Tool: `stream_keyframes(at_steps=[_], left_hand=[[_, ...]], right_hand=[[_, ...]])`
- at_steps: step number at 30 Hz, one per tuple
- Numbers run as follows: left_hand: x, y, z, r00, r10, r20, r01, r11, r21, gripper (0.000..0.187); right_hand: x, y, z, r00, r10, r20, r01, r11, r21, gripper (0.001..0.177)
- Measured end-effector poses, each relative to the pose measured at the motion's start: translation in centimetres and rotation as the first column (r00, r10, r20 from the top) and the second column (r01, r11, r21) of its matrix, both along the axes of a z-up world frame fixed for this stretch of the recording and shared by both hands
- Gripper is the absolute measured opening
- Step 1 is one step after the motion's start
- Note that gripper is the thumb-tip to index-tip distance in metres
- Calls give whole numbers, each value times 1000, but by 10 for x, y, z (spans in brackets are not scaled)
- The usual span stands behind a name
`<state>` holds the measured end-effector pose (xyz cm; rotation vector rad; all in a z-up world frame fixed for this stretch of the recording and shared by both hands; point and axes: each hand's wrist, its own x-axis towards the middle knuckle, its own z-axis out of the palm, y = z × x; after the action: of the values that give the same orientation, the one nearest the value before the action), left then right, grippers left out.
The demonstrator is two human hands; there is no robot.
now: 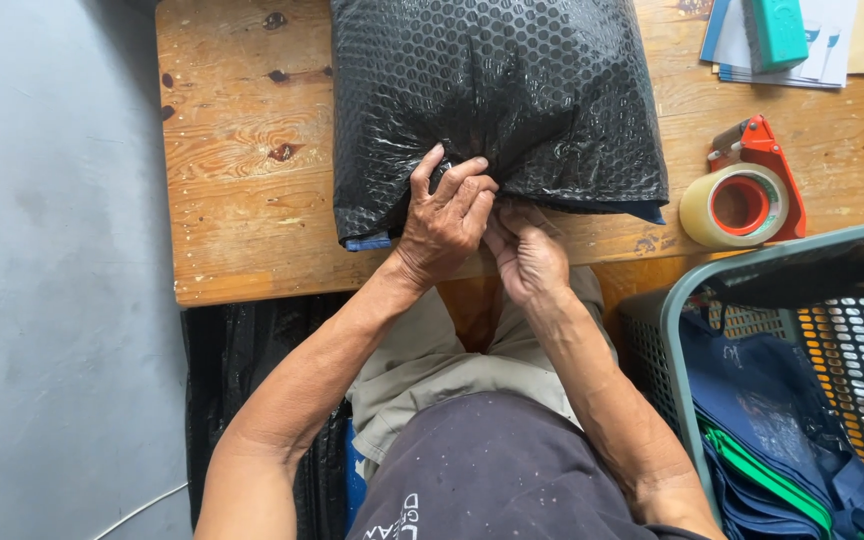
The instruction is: The person is wrapping a black bubble wrap sheet around an object and securing the edges with clear adhesive tape using a handheld dispenser.
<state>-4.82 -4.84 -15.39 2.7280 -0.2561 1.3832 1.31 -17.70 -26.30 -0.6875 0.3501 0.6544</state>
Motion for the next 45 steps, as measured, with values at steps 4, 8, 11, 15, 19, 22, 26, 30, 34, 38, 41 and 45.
stream_keyframes(at_steps=[4,8,11,15,19,22,26,30,34,38,41,45], left_hand=[[-1,-2,-7,1000,-1,-6,1,1000,-7,22],[-2,-2,-9,1000,-1,-2,1,1000,-4,20],[-4,-3,-9,1000,-3,-4,3,1000,-7,20],[-6,-5,-13,1000,-5,-20,4,1000,-15,20],[-6,-5,-14,1000,0,-27,0,1000,-20,21],[-7,-6,-18,1000,-6,-27,6,1000,-27,21],[-7,-5,-20,999,-13,-32,13,1000,-18,21],[-6,-3,-19,999,-23,-33,23,1000,-5,25],[-7,-2,-17,999,-31,-37,31,1000,-3,26],[-8,-1,-18,998,-50,-43,49,999,-21,26],[-12,-2,-9,996,-62,-69,60,998,-36,21],[-17,-4,-1,991,-69,-118,62,996,-59,14]], right_hand=[[-1,-1,8,1000,-26,-8,26,1000,15,12],[-6,-1,34,998,-20,56,20,1000,1,11],[-8,-3,38,994,4,106,-3,1000,-11,12],[-12,-5,50,987,8,159,-10,1000,7,11],[-10,-12,26,988,47,146,-50,999,14,10],[-16,-18,45,990,68,123,-74,996,45,10],[-17,-17,61,990,94,103,-102,992,77,14],[-14,-17,64,989,117,85,-126,987,102,19],[-13,-20,69,988,137,65,-144,982,120,22],[-9,-23,45,988,145,44,-149,982,112,24],[-7,-23,35,987,154,39,-157,983,99,25],[-8,-25,40,985,171,35,-173,982,77,24]])
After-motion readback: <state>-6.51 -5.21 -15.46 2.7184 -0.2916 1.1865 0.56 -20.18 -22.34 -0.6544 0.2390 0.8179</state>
